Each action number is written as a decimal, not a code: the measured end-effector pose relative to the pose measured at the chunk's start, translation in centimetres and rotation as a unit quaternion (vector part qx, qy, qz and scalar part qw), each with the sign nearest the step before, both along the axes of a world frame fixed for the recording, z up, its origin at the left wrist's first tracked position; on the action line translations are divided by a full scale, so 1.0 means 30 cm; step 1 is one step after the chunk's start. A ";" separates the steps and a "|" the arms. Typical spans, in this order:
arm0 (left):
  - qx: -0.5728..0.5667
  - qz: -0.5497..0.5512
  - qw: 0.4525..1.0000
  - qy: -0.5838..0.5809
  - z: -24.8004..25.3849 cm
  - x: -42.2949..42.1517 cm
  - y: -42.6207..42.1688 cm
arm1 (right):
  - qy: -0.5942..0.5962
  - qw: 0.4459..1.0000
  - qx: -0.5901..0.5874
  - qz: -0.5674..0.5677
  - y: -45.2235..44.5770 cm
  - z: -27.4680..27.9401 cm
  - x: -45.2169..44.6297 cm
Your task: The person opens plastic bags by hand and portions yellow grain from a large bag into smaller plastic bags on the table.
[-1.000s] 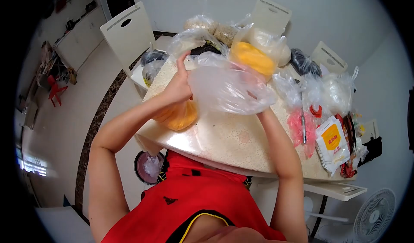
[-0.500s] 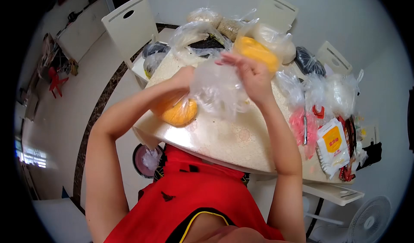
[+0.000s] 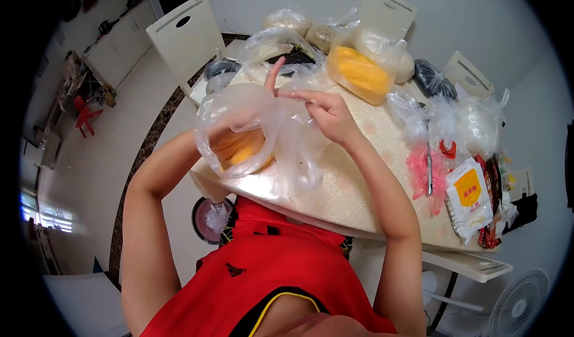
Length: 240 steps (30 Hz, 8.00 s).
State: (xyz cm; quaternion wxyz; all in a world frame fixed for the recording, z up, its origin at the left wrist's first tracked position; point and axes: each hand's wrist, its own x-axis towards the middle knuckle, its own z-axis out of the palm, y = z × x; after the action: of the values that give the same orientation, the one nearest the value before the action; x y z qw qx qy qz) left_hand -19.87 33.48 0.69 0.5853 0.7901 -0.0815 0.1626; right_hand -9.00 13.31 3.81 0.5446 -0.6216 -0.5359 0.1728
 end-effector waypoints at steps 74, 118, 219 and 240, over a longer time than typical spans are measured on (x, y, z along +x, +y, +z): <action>-0.063 0.239 0.958 0.147 -0.016 -0.105 0.268 | -0.480 0.876 -0.040 -0.007 0.039 -0.270 -0.300; -0.253 0.044 0.869 0.423 0.059 0.390 0.137 | 0.067 0.913 -0.315 -0.252 -0.133 -0.047 0.496; 0.349 0.146 0.923 -0.064 0.232 -0.038 -0.088 | -0.217 0.937 -0.136 -0.238 -0.424 0.060 0.160; 0.415 0.198 0.885 -0.076 0.122 -0.086 -0.141 | -0.346 0.881 -0.128 -0.297 -0.439 0.052 0.123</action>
State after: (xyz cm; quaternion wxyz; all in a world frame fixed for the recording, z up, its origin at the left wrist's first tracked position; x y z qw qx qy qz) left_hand -22.44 29.25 4.35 0.1518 0.9458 -0.0270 0.2859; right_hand -5.31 0.13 5.37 0.2660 -0.8359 -0.4539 -0.1565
